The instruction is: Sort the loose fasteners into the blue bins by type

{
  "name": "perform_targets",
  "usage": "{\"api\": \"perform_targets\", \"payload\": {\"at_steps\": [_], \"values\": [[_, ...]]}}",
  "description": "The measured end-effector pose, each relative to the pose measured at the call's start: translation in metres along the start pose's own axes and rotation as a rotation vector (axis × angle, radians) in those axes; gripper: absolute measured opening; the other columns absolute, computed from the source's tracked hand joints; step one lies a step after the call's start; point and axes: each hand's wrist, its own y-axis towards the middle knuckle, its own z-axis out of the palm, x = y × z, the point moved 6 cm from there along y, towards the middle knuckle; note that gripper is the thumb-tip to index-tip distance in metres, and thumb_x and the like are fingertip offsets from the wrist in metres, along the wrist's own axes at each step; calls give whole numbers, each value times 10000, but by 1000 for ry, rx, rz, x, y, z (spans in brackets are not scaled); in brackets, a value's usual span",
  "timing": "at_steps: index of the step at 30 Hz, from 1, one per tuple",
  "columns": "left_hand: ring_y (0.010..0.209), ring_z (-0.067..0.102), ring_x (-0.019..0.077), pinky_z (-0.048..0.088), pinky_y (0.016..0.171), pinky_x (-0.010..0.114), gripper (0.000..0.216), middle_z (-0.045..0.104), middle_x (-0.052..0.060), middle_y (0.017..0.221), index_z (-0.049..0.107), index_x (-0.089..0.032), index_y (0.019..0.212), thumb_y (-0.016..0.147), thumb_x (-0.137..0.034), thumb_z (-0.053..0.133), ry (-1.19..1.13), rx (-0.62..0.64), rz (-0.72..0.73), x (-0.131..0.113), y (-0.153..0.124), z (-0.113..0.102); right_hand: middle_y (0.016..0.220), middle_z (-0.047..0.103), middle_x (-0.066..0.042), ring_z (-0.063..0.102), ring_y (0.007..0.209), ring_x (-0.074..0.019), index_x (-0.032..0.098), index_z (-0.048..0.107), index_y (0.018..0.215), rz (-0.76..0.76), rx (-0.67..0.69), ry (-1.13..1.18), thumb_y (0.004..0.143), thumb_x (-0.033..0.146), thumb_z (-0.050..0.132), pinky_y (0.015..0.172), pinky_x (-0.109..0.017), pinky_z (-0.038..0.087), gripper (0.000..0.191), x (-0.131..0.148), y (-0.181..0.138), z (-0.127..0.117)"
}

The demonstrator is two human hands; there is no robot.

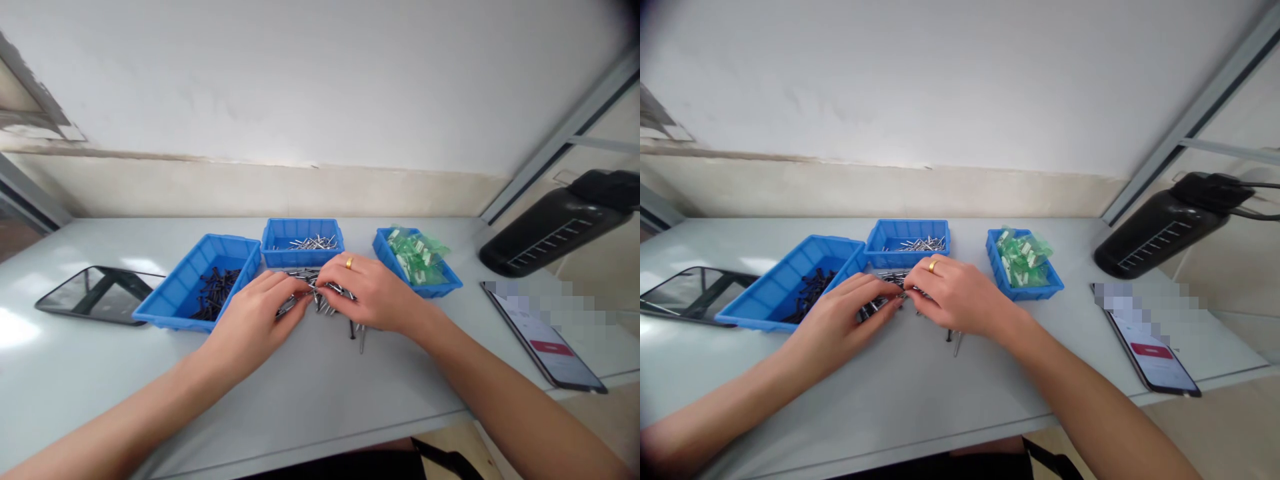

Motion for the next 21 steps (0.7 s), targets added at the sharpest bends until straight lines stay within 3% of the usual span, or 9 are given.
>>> {"api": "perform_targets", "payload": {"at_steps": [6, 12, 17, 21], "values": [[879, 551, 147, 448, 783, 268, 146, 599, 11, 937, 592, -207, 911, 909, -282, 467, -124, 14, 5, -3, 3, 0, 926, 644, -51, 580, 888, -143, 169, 580, 930, -65, -61, 110, 918, 180, 443, 795, -273, 491, 138, 9, 2, -7], [835, 591, 149, 469, 753, 262, 113, 632, 2, 897, 614, -207, 889, 859, -292, 545, -122, -147, -66, 0, 4, -13, 885, 635, -40, 579, 866, -153, 174, 585, 941, 66, -24, 47, 938, 231, 434, 753, -279, 470, 162, -5, 3, -5], [821, 581, 140, 468, 766, 270, 72, 627, 8, 877, 608, -192, 895, 852, -228, 563, 16, -254, 115, -12, -1, -18, 889, 619, -45, 567, 829, -156, 157, 580, 936, 99, 154, 47, 928, 216, 440, 683, -264, 444, 152, -6, 3, 13], [830, 583, 133, 477, 777, 266, 79, 627, 13, 890, 606, -186, 912, 859, -208, 551, 18, -252, 167, -16, -2, -18, 807, 587, -26, 522, 715, -130, 157, 555, 841, 86, 194, 75, 900, 189, 454, 622, -247, 406, 121, -2, 2, 19]]}}
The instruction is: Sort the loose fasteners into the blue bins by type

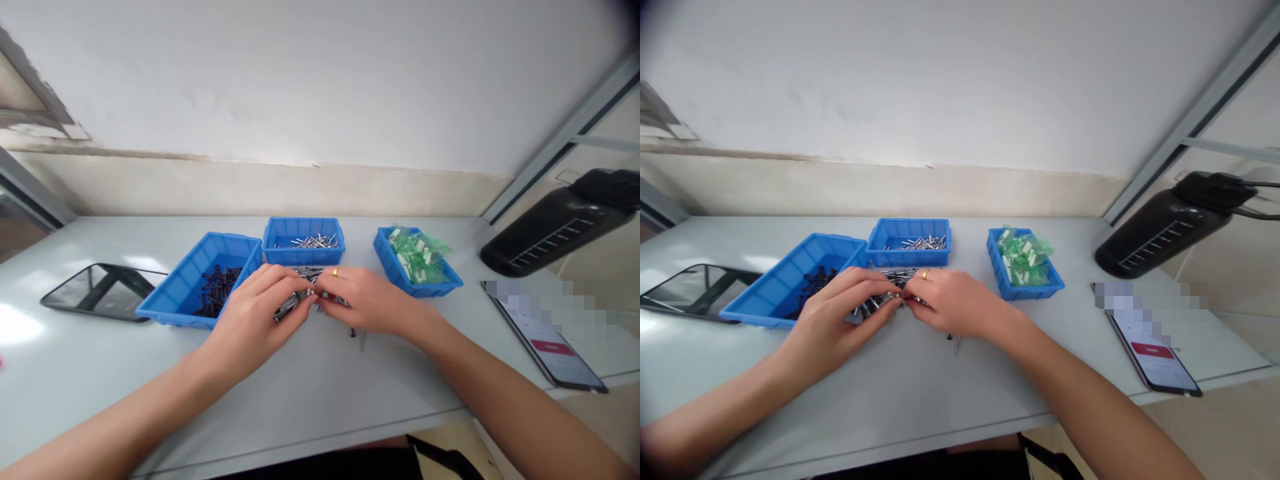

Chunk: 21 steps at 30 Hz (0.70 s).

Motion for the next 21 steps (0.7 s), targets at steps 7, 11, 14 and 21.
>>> {"api": "perform_targets", "payload": {"at_steps": [7, 11, 14, 21], "values": [[840, 583, 135, 474, 780, 267, 78, 622, 9, 903, 602, -191, 917, 852, -215, 567, -11, 1, -53, 4, 2, -2, 810, 598, -17, 538, 752, -131, 165, 580, 873, -8, -58, 17, 871, 175, 487, 628, -235, 405, 94, -1, -3, -9], [858, 585, 133, 475, 786, 257, 85, 622, 3, 913, 615, -201, 918, 844, -228, 582, -51, 6, -109, 7, 3, -2, 833, 619, -28, 549, 756, -131, 165, 596, 889, -82, -142, 4, 866, 176, 491, 663, -244, 428, 107, -2, -6, -13], [854, 583, 127, 473, 774, 246, 76, 621, -3, 902, 617, -202, 907, 840, -224, 589, -76, 8, -132, 8, 3, -2, 831, 628, -31, 555, 749, -131, 166, 597, 883, -129, -182, -14, 853, 169, 497, 660, -246, 435, 104, -2, -7, -14], [875, 569, 128, 457, 804, 257, 75, 616, -3, 900, 612, -201, 913, 855, -225, 571, -116, 58, -112, 7, 3, 1, 778, 627, -35, 540, 687, -119, 148, 595, 806, -239, -329, -44, 794, 121, 513, 607, -241, 424, 87, 7, -13, -27]]}}
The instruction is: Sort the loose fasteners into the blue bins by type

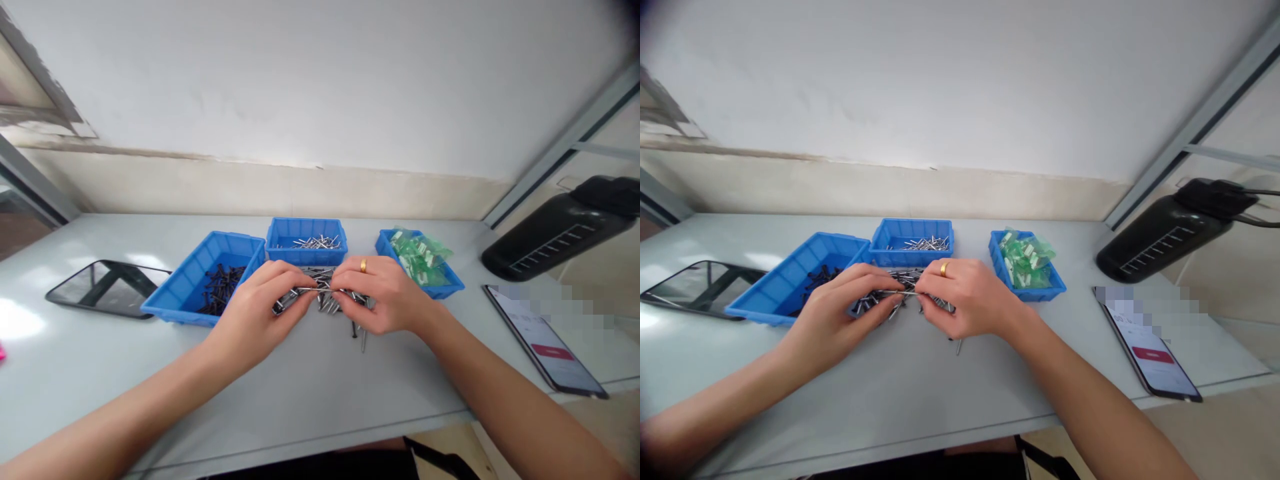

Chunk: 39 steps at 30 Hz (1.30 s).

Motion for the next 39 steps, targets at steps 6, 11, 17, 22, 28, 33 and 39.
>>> {"api": "perform_targets", "payload": {"at_steps": [6, 11, 17, 22, 28, 33, 39], "values": [[844, 555, 115, 454, 757, 231, 67, 600, 0, 902, 606, -189, 884, 863, -200, 543, -80, 129, 19, -2, -4, 13, 788, 641, -34, 556, 703, -108, 146, 598, 821, -48, -22, 9, 821, 142, 519, 629, -224, 447, 79, 8, 3, 1], [778, 540, 109, 438, 687, 218, 88, 569, -13, 815, 587, -179, 785, 851, -207, 536, -103, 213, -69, 3, -3, 19, 771, 654, -36, 578, 709, -115, 139, 591, 881, -110, -5, -19, 864, 167, 507, 676, -240, 469, 90, 15, 5, 6], [750, 546, 121, 438, 654, 222, 112, 573, -11, 794, 599, -189, 778, 845, -229, 520, -122, 242, -126, 4, -4, 19, 748, 643, 0, 552, 662, -95, 166, 551, 858, -106, -53, -75, 882, 179, 499, 651, -221, 460, 59, 18, 5, 2], [804, 574, 132, 458, 709, 236, 93, 613, -8, 859, 621, -209, 835, 841, -240, 534, -155, 204, -156, 6, -2, 15, 768, 645, -6, 552, 686, -101, 169, 549, 862, -80, -18, -59, 888, 207, 495, 658, -226, 457, 71, 17, 6, 3], [787, 567, 115, 446, 710, 224, 91, 599, -21, 836, 608, -204, 807, 839, -197, 524, -132, 204, -135, 7, -2, 16, 724, 649, -23, 564, 648, -109, 161, 588, 818, -106, 20, -94, 886, 128, 440, 629, -230, 446, 166, 20, 7, 6], [799, 572, 113, 445, 719, 221, 77, 604, -29, 848, 618, -212, 826, 824, -195, 542, -131, 198, -138, 8, -3, 16, 733, 654, -36, 567, 657, -118, 151, 609, 816, -108, 25, -74, 883, 156, 453, 628, -238, 442, 169, 21, 7, 6], [798, 578, 133, 461, 709, 243, 70, 617, -6, 856, 628, -199, 819, 812, -200, 559, -146, 193, -133, 7, -2, 15, 779, 651, -40, 548, 650, -117, 176, 628, 853, -123, 65, -66, 887, 240, 423, 619, -243, 439, 218, 23, 6, 9]]}}
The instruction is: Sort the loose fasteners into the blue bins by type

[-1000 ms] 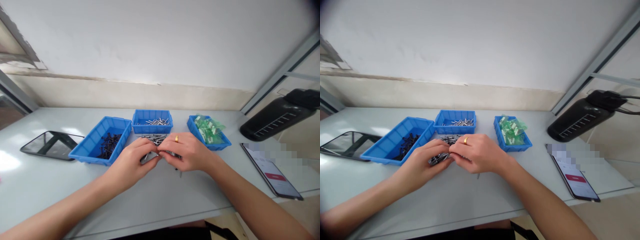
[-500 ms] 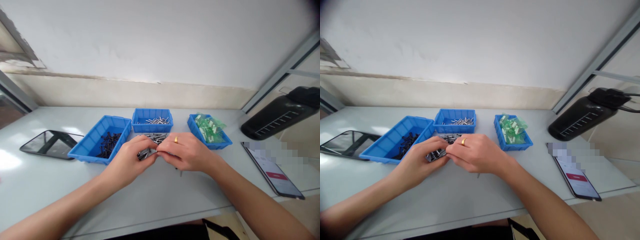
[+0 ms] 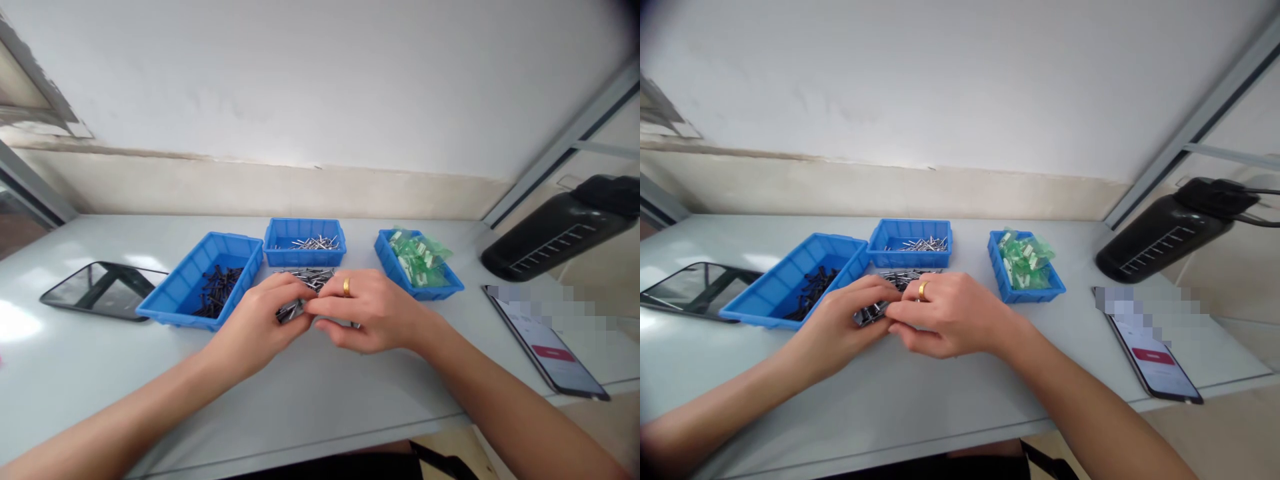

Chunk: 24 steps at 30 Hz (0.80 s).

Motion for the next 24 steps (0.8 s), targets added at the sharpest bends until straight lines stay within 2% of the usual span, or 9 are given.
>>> {"api": "perform_targets", "payload": {"at_steps": [3, 5, 9, 13, 16, 24], "values": [[774, 577, 132, 464, 689, 243, 63, 616, 1, 846, 626, -191, 807, 813, -209, 566, 18, 2, 21, -1, 0, 1, 755, 634, -42, 535, 644, -125, 168, 630, 893, 2, 27, 1, 894, 304, 434, 614, -250, 438, 239, -1, 0, 2], [758, 577, 130, 465, 674, 245, 74, 617, 0, 833, 626, -191, 802, 821, -234, 568, 32, -9, 19, -1, 0, 0, 748, 632, -40, 535, 654, -126, 156, 618, 911, 19, -4, 11, 894, 307, 453, 614, -248, 433, 224, -3, 0, 0], [804, 594, 135, 479, 716, 252, 83, 635, -7, 870, 639, -219, 859, 837, -260, 571, 12, -93, 4, -2, 1, -7, 729, 615, -17, 526, 665, -122, 167, 579, 903, 158, -67, -16, 873, 232, 477, 600, -238, 403, 125, -15, -3, -8], [829, 608, 134, 489, 750, 250, 72, 652, -13, 884, 645, -229, 875, 816, -256, 615, -14, -199, 17, -6, -1, -16, 722, 613, -4, 537, 656, -126, 172, 556, 963, 257, 41, -10, 849, 212, 493, 591, -240, 392, 136, -24, -5, -3], [823, 614, 133, 498, 741, 255, 80, 658, -14, 879, 650, -235, 882, 806, -254, 631, -15, -237, 23, -8, -1, -20, 726, 635, -7, 556, 659, -129, 164, 563, 951, 231, 53, 14, 874, 230, 488, 588, -239, 395, 126, -23, -5, 1], [815, 625, 141, 517, 726, 258, 93, 671, 1, 874, 668, -224, 870, 815, -271, 609, -5, -221, 29, -8, 1, -19, 628, 577, 14, 507, 577, -106, 165, 580, 887, 128, -40, -61, 917, 228, 436, 563, -234, 374, 160, -18, -4, -5]]}}
